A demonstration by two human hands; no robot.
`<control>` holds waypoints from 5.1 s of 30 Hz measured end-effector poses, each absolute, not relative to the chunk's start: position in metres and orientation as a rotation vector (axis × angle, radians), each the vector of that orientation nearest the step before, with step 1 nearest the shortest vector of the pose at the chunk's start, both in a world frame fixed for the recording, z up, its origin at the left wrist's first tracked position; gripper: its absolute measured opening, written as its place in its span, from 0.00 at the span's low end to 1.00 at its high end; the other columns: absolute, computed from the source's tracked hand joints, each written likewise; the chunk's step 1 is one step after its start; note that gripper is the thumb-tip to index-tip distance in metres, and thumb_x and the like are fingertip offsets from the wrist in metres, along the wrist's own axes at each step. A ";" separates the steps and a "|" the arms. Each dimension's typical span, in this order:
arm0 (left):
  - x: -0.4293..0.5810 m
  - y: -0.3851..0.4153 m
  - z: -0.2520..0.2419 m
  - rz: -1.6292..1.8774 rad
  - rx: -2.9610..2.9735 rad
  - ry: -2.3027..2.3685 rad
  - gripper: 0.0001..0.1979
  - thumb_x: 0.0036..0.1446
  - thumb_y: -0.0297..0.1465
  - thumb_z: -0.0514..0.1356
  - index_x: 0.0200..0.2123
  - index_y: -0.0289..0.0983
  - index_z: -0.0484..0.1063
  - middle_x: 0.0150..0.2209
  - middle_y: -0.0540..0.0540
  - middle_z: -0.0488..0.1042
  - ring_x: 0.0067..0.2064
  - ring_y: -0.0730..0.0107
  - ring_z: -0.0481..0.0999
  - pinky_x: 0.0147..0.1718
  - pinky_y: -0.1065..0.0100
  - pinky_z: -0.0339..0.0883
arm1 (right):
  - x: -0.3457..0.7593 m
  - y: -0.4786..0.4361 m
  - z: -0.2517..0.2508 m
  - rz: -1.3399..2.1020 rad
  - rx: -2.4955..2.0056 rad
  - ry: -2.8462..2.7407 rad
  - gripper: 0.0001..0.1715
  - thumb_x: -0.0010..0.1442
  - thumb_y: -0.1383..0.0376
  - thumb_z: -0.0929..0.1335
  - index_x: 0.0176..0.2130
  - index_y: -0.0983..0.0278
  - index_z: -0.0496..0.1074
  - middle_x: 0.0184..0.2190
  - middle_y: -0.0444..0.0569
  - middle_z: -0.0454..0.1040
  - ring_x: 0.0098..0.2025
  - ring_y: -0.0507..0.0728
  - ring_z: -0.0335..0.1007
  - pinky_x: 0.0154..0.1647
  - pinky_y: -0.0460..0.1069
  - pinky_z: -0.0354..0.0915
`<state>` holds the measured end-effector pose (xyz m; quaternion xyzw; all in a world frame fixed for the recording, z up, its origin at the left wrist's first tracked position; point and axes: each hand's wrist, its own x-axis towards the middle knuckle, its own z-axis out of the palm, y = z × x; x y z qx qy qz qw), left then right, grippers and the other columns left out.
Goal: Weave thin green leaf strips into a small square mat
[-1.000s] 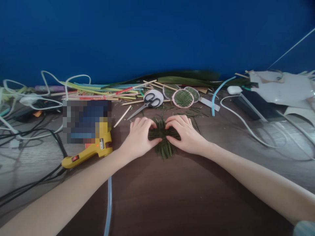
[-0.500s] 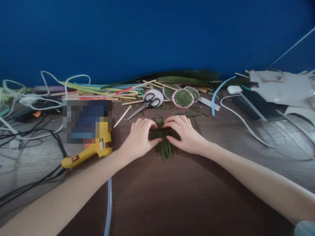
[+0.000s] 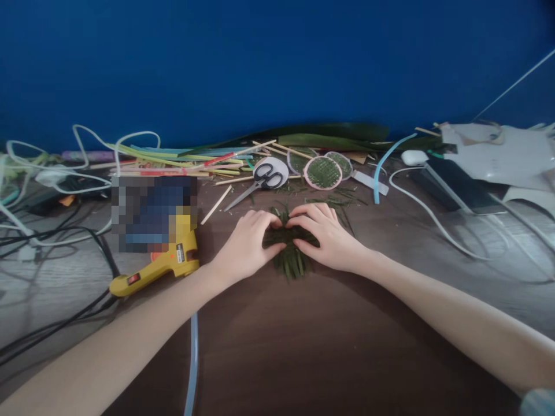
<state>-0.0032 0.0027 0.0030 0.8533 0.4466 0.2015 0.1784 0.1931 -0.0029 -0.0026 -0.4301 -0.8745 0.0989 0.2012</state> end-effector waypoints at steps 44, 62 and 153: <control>-0.009 0.011 0.000 0.692 2.170 1.262 0.20 0.49 0.20 0.46 0.46 0.37 0.62 0.47 0.45 0.68 0.51 0.66 0.66 0.53 0.59 0.58 | 0.225 0.031 0.000 0.835 -1.352 -1.428 0.07 0.52 0.68 0.60 0.33 0.64 0.66 0.16 0.40 0.66 0.20 0.48 0.61 0.22 0.45 0.56; -0.007 0.005 0.005 0.462 2.518 1.174 0.18 0.49 0.28 0.54 0.46 0.41 0.62 0.51 0.45 0.63 0.55 0.59 0.57 0.53 0.56 0.50 | 0.265 0.042 0.042 0.681 -2.073 -2.274 0.15 0.46 0.53 0.67 0.25 0.63 0.67 0.21 0.45 0.69 0.23 0.52 0.62 0.22 0.48 0.53; -0.034 0.029 0.017 0.409 2.455 1.719 0.09 0.50 0.21 0.49 0.32 0.35 0.66 0.35 0.42 0.68 0.39 0.58 0.65 0.40 0.59 0.59 | 0.177 0.017 0.008 1.147 -1.058 -1.970 0.07 0.54 0.72 0.62 0.36 0.64 0.65 0.25 0.43 0.73 0.29 0.50 0.71 0.35 0.47 0.65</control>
